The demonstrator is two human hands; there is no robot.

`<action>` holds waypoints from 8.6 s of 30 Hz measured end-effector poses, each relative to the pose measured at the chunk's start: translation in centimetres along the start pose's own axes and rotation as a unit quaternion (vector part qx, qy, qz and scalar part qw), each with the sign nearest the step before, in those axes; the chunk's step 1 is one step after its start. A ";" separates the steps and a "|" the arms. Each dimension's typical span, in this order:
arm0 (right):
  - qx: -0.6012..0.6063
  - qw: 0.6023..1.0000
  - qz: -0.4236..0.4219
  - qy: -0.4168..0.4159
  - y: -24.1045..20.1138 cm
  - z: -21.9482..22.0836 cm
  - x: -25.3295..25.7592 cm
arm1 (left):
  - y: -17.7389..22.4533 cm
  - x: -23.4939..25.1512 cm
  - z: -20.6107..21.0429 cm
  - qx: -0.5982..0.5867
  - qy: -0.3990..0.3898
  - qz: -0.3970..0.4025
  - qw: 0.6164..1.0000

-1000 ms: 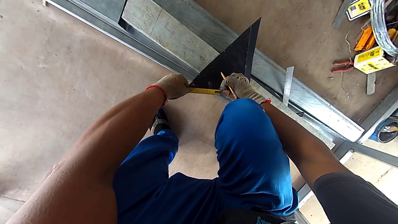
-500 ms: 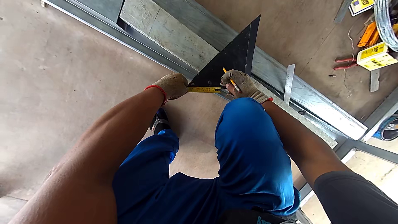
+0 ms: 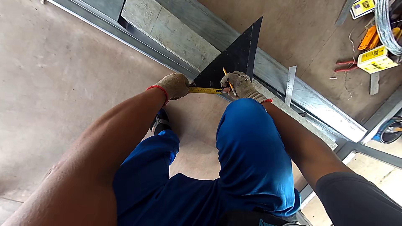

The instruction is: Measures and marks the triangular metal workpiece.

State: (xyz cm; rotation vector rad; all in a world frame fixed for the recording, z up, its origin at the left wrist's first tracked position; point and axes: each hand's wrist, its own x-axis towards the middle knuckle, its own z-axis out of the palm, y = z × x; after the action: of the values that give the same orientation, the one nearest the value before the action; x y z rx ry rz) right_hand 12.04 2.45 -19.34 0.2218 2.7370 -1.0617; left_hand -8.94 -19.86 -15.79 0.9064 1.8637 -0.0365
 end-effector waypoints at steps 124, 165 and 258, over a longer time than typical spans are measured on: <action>0.083 0.985 -0.138 0.067 1.8 1.0 -0.2 | 0.0 0.1 -0.2 0.010 -0.004 0.013 1.000; 0.082 0.982 -0.147 0.087 1.9 1.1 -0.3 | -0.1 0.1 -0.2 0.000 -0.002 0.012 1.000; 0.110 0.992 -0.064 0.008 -5.9 2.9 4.4 | 0.4 -0.4 0.2 0.020 0.017 0.005 1.000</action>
State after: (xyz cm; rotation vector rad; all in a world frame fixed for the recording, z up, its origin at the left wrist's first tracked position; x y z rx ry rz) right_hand 6.91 -3.49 -18.63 0.0875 2.6750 -1.4042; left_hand -8.48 -19.92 -15.43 0.9480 1.8963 -0.0528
